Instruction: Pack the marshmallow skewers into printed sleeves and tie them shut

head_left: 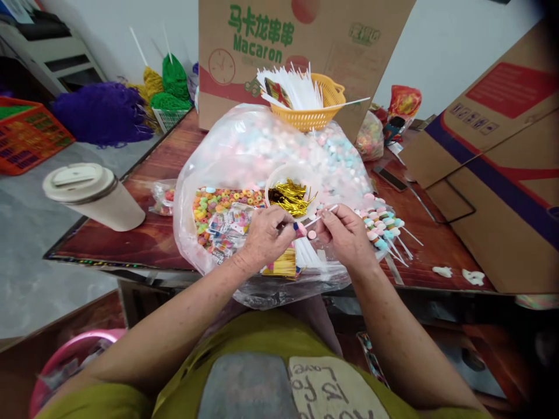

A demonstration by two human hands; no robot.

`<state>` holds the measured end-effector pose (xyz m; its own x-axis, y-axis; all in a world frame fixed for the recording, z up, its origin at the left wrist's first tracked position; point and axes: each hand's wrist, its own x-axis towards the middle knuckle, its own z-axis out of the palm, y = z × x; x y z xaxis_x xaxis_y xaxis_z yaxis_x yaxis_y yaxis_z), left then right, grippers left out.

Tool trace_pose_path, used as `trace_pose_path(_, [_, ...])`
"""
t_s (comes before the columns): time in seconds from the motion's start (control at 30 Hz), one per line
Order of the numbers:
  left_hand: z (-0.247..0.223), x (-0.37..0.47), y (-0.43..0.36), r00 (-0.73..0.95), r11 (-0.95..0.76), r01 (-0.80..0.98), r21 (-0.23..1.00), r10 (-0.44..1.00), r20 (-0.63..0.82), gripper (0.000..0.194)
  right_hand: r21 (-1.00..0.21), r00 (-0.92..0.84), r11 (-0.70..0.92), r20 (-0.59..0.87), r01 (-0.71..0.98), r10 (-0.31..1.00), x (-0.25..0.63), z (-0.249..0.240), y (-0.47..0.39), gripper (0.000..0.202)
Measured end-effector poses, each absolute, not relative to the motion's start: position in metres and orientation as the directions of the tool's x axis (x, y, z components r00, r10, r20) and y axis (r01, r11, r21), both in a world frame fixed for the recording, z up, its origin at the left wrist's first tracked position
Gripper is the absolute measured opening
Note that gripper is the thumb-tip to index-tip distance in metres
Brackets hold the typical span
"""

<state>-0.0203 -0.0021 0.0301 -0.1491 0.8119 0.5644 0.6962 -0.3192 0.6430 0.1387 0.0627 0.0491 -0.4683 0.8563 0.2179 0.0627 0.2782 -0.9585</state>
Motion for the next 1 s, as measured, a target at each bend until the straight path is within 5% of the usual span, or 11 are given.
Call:
trace_pose_path(0.17, [0.027,-0.022,-0.001,-0.143,-0.362,0.619,0.697,0.82,0.554,0.015,-0.983,-0.439,0.159,0.183,-0.091,0.88,0.138,0.041,0.063,0.02])
trace_pose_path(0.67, [0.032,-0.027,0.003,-0.116,-0.329,0.696,0.638,0.826,0.551,0.012,-0.939,-0.46,0.336,0.265,0.076,0.847,0.142,0.062,0.067,0.022])
trace_pose_path(1.0, [0.038,-0.029,0.004,-0.047,-0.332,0.767,0.55,0.825,0.563,0.011,-0.952,-0.467,0.288,0.209,0.103,0.859,0.14,0.049,0.06,0.028])
